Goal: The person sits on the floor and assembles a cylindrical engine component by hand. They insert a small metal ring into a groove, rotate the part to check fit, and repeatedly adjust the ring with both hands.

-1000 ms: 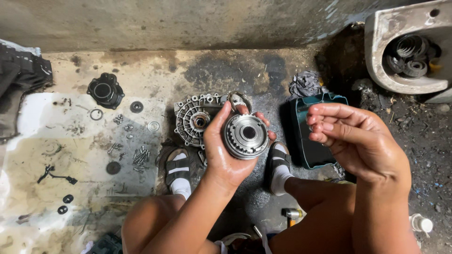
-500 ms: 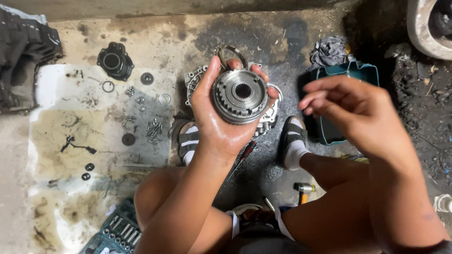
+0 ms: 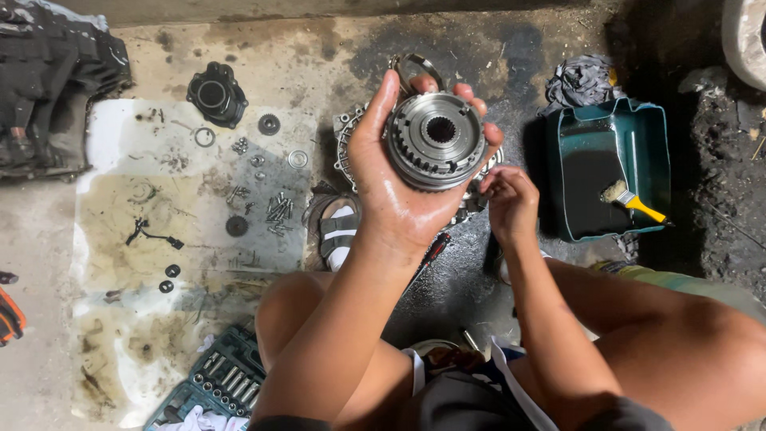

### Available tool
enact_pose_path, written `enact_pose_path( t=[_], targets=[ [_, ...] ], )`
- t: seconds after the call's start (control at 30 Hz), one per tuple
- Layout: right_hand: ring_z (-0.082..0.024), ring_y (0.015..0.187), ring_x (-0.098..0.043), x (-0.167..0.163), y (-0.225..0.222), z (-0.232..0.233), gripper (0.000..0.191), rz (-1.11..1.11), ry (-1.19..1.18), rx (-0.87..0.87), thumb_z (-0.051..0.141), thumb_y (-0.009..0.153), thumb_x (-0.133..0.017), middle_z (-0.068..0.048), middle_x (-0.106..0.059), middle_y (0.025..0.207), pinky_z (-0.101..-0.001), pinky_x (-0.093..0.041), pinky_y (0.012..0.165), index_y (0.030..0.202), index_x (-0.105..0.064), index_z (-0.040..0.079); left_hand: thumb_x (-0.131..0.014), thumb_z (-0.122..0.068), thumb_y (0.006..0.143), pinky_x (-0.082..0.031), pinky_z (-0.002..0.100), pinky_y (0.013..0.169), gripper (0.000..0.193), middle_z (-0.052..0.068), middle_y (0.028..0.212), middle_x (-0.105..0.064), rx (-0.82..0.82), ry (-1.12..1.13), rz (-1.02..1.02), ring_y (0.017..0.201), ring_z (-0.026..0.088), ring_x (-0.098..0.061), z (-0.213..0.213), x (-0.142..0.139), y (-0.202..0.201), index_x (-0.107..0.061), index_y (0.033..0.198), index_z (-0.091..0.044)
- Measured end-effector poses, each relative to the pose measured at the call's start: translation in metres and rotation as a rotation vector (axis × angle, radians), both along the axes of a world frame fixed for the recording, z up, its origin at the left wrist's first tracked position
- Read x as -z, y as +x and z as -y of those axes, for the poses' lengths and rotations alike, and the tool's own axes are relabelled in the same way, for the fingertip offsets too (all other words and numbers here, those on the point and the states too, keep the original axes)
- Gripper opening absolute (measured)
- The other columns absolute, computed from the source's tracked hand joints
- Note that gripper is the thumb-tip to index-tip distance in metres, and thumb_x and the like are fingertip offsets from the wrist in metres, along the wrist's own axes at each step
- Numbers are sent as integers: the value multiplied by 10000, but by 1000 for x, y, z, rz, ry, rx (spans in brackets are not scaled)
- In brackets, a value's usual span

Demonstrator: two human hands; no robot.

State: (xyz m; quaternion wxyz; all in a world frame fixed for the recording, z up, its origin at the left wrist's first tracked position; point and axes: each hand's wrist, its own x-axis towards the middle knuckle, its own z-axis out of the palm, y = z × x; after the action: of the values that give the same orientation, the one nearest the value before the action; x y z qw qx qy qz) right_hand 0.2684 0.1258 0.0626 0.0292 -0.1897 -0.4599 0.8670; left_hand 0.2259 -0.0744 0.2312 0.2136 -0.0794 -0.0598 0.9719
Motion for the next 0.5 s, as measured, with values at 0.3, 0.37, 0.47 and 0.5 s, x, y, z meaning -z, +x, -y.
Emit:
enact_pose_path(
  t=[0.3,0.37,0.47,0.5],
  targets=[
    [-282,810,-655,-5,-10,13,293,-29,-16,110,239,961,-562,-162,-695,891,-397,-500,870,924,-667,-32,-548,-409,1096,-551,474,880,338,157,1035,-672,39,26,-13,1008,296,-653,9,3,8,-633,1023,-90],
    [-291,785,-648,-8,-13,9,301,-57,-37,129,237,971,-569,-166,-685,860,-418,-508,892,897,-666,-38,-550,-411,1092,-553,476,877,342,159,1031,-672,38,22,-3,1005,293,-653,7,2,7,-631,1016,-88],
    [-294,775,-650,-9,-12,7,323,-57,-82,116,245,979,-561,-168,-683,812,-429,-518,941,872,-664,-42,-548,-406,1088,-553,474,872,336,158,1027,-670,19,3,-5,1000,294,-652,4,1,6,-633,1020,-88],
    [-292,785,-653,-8,-11,8,308,-25,-83,126,238,980,-561,-160,-684,817,-426,-510,945,875,-661,-34,-547,-405,1090,-553,473,872,336,159,1028,-669,18,-1,-12,1002,294,-651,4,1,6,-633,1022,-87]
  ],
)
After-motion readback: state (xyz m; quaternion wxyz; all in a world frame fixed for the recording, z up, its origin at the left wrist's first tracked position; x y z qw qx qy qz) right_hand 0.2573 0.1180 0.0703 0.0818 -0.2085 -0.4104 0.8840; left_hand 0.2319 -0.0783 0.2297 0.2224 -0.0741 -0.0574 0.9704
